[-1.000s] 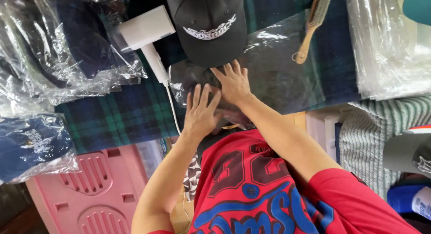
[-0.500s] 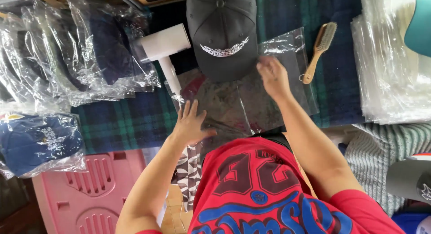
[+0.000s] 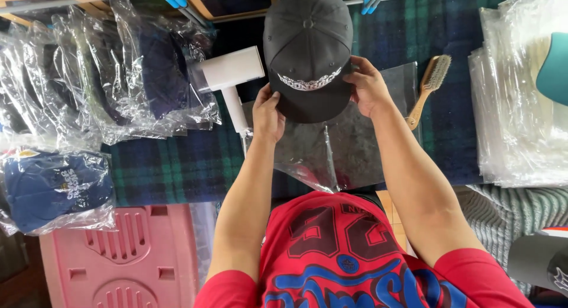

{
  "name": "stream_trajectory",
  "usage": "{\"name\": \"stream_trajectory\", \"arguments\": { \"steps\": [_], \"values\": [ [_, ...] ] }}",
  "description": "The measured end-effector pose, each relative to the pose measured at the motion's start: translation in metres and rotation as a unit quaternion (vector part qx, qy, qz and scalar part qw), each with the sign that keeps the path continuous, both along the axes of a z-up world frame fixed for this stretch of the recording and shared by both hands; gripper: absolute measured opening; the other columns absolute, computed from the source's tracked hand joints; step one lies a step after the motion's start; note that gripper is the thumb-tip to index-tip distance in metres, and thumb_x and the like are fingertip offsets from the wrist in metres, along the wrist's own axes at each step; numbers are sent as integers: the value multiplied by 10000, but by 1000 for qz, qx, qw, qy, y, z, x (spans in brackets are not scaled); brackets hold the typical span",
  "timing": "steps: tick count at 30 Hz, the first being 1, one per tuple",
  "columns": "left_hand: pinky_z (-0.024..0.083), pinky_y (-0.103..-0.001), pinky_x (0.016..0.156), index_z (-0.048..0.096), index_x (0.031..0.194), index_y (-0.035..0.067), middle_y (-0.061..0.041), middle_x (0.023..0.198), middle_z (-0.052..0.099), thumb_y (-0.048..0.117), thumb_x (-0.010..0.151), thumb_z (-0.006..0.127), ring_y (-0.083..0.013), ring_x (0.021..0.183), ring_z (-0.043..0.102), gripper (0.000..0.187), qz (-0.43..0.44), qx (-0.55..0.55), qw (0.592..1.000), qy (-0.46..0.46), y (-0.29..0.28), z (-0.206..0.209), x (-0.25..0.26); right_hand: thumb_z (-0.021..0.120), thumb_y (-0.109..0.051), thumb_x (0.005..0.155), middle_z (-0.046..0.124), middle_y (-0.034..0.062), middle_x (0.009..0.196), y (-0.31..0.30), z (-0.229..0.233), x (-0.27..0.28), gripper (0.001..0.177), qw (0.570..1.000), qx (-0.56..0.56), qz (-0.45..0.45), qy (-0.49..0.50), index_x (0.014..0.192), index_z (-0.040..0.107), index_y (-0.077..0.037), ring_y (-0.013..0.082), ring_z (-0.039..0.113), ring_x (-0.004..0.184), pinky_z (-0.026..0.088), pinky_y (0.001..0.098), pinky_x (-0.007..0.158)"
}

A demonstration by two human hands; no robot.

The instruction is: The person cleans a black baseball cap using a hair dryer and a wooden brush, then places the cap into a clear plastic bag and folds the bag closed.

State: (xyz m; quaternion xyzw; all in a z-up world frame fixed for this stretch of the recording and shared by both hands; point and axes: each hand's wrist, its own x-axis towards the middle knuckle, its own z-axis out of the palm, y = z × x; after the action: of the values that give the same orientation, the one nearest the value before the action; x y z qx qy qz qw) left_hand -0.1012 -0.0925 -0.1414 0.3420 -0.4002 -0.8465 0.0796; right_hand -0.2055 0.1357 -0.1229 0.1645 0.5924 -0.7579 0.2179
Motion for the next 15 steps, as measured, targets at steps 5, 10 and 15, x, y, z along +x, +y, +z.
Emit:
{"name": "stream_trajectory", "arguments": {
  "steps": [5,10,15],
  "values": [
    [630,-434,914,658,1289,60,-100,1082,686,-47,1018,574,-268,1009,719,304,8,87,981,171,0,2,10,603,132,869,712,110,950,1,20,12,389,978,-192,-40,66,1153,698,-115,227,729,802,591,282,680],
    [629,-541,915,611,1339,18,-181,1195,679,-16,1017,612,-353,1086,705,324,-60,78,975,201,-5,16,46,637,47,878,575,77,765,33,50,52,286,989,-106,35,97,1136,640,-76,173,587,538,516,259,438],
    [611,-274,852,690,1262,108,1,963,664,15,968,669,-123,909,682,309,-132,24,990,46,7,-50,126,686,74,853,715,141,1093,88,-22,155,463,995,-83,36,51,1288,672,-83,251,702,1020,587,449,919]
  ]
}}
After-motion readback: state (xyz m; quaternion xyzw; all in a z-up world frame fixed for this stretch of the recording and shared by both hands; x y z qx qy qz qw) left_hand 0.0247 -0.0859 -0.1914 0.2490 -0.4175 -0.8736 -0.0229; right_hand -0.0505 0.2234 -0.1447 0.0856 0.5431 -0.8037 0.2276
